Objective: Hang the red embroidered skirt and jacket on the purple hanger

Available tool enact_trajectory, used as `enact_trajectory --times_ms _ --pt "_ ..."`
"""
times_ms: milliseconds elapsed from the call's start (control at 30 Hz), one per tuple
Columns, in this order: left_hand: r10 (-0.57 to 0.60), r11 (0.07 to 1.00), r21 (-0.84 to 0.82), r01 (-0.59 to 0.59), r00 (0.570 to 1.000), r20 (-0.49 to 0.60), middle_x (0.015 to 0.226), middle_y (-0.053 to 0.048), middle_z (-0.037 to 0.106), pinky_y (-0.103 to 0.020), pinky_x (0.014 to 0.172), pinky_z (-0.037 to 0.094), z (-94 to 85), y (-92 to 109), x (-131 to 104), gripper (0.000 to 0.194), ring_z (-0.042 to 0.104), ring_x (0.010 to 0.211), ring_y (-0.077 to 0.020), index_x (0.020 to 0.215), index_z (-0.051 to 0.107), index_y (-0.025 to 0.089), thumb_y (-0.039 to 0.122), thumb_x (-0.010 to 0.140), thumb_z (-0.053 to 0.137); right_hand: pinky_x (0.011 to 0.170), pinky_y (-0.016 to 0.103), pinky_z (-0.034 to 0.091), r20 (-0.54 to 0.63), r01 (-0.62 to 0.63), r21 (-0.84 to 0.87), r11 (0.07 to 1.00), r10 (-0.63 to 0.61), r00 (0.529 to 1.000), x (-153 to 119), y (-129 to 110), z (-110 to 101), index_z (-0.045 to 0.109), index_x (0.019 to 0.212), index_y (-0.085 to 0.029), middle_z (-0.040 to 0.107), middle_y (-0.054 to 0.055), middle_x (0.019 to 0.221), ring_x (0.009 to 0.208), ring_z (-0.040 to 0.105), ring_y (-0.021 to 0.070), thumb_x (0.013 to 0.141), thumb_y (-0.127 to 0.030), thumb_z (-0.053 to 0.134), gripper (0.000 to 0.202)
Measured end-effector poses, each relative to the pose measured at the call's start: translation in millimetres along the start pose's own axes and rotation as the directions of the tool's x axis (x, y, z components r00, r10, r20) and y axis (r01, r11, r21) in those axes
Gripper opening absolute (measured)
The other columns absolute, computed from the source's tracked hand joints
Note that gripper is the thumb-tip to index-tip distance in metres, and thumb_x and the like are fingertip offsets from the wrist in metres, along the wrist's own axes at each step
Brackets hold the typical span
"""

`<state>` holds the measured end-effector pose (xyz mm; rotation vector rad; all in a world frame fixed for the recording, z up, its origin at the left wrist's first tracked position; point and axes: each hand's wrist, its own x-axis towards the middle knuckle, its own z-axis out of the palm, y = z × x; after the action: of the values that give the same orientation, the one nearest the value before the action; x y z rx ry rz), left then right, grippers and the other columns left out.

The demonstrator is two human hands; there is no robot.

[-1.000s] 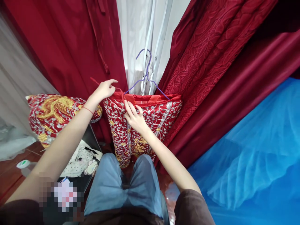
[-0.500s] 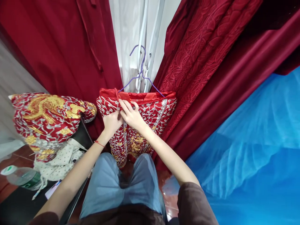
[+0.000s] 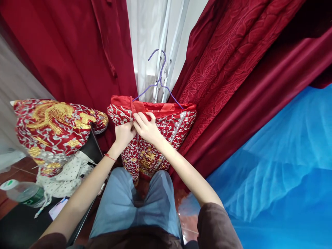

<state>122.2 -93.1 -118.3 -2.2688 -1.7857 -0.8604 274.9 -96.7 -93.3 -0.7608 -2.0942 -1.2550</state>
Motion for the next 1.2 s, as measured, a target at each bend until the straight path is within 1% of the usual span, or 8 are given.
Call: enact_trajectory --times_ms 167,400,633,833,933,1000,1100,1200 --pt "0.020 1.000 -0.009 -0.020 0.999 -0.038 0.085 -0.011 0.077 -0.031 0.059 0.033 2.1 9 -8 0.036 0.072 0.074 -0.0234 0.085 0.073 0.018 0.039 0.099 0.047 0.104 0.048 0.030 0.035 -0.071 -0.001 0.997 0.071 0.997 9 10 11 0.068 0.099 -0.019 0.070 0.013 0.119 0.120 0.057 0.0238 0.100 -0.013 0.042 0.027" --pt "0.045 0.999 0.001 -0.045 0.992 -0.114 0.078 -0.007 0.075 -0.031 0.056 0.031 9.7 9 -16 0.037 0.069 0.067 -0.0198 0.078 0.070 0.018 0.034 0.100 0.044 0.102 0.052 0.031 0.080 -0.277 0.038 0.960 0.274 0.958 34 20 29 0.066 0.109 -0.017 0.068 0.015 0.118 0.113 0.056 0.0250 0.101 -0.013 0.036 0.032" --pt "0.025 1.000 -0.005 -0.026 0.999 -0.048 0.084 -0.008 0.076 -0.031 0.059 0.034 8.5 13 -12 0.036 0.070 0.072 -0.0203 0.084 0.071 0.018 0.032 0.101 0.043 0.102 0.055 0.030 0.130 -0.441 0.059 0.895 0.431 0.893 41 14 38 0.067 0.105 -0.018 0.067 0.014 0.107 0.102 0.054 0.0268 0.100 -0.016 0.032 0.035" --pt "0.011 0.999 -0.032 -0.010 1.000 0.015 0.088 -0.011 0.075 -0.032 0.060 0.036 13.5 10 -11 0.038 0.070 0.075 -0.0231 0.087 0.070 0.019 0.036 0.102 0.039 0.098 0.055 0.033 0.173 -0.497 0.247 0.832 0.467 0.867 50 19 33 0.062 0.113 -0.017 0.065 0.016 0.109 0.104 0.054 0.0318 0.098 -0.020 0.038 0.028" --pt "0.023 0.997 -0.080 -0.023 1.000 0.002 0.084 -0.007 0.073 -0.030 0.061 0.037 8.7 -6 -19 0.041 0.068 0.073 -0.0190 0.082 0.066 0.021 0.043 0.102 0.039 0.095 0.049 0.037 0.240 -0.412 0.372 0.832 0.342 0.908 50 40 11 0.054 0.128 -0.019 0.064 0.013 0.115 0.105 0.055 0.0297 0.098 -0.031 0.042 0.034" --pt "0.009 0.989 -0.146 -0.024 0.995 -0.101 0.086 -0.005 0.072 -0.028 0.065 0.041 -1.5 -22 -22 0.039 0.066 0.077 -0.0172 0.083 0.063 0.021 0.046 0.102 0.039 0.096 0.048 0.037 0.266 -0.391 0.341 0.855 0.311 0.912 39 66 -9 0.049 0.135 -0.020 0.062 0.014 0.122 0.110 0.054 0.0299 0.098 -0.035 0.043 0.040" --pt "-0.056 0.970 -0.240 -0.028 0.941 -0.335 0.104 -0.010 0.069 -0.029 0.082 0.047 -21.8 -41 -5 0.034 0.064 0.097 -0.0200 0.098 0.061 0.019 0.046 0.101 0.041 0.094 0.051 0.037 0.324 -0.476 0.099 0.874 0.424 0.846 3 115 -32 0.053 0.130 -0.016 0.059 0.020 0.124 0.114 0.052 0.0348 0.097 -0.037 0.044 0.040" --pt "-0.114 0.948 -0.316 -0.037 0.887 -0.448 0.127 -0.017 0.061 -0.036 0.105 0.040 -32.9 -52 42 0.038 0.055 0.122 -0.0250 0.118 0.057 0.015 0.044 0.101 0.041 0.087 0.050 0.040 0.505 -0.412 -0.072 0.908 0.390 0.770 -36 156 -46 0.059 0.119 -0.012 0.060 0.023 0.118 0.111 0.051 0.0381 0.093 -0.041 0.050 0.040"
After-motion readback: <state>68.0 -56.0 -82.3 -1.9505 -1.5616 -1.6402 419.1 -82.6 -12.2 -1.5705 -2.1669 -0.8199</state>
